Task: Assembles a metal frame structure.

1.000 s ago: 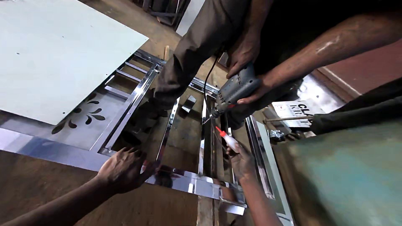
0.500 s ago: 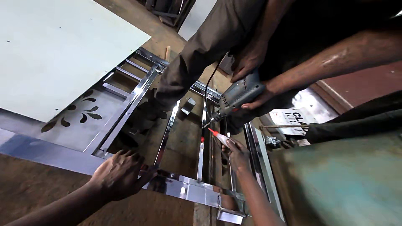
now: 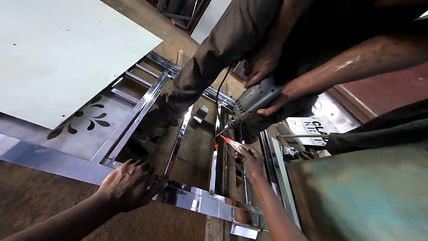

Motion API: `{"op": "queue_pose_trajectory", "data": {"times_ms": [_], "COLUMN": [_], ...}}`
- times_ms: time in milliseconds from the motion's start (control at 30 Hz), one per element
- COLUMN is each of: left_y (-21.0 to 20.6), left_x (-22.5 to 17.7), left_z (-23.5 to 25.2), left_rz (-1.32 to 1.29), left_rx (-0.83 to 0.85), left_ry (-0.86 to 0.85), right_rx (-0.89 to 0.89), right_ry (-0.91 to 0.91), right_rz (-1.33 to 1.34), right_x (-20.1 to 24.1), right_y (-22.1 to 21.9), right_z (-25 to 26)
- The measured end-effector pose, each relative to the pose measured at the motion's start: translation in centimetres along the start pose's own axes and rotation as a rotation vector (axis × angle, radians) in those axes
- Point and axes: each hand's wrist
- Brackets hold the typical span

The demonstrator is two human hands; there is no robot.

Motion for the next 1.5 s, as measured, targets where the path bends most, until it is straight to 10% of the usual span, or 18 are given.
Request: {"op": "queue_pose_trajectory", "data": {"times_ms": [1500], "left_y": [0.3], "left_x": [-0.1], "left_z": [-0.1], "left_rz": [-0.009], "left_rx": [0.018], "left_ry": [-0.009], "right_rx": [-0.007], "right_ry": [0.018], "right_rz": [-0.146], "right_x": [0.4], "right_y": [-0.7], "right_z": [-0.3]}}
Point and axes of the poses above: each hand's wrist, its own z-axis towards the middle knuckle, its own y-axis out of the back of the hand, x = y × z, and after that the axes turned 2 degrees about -y, right-handed
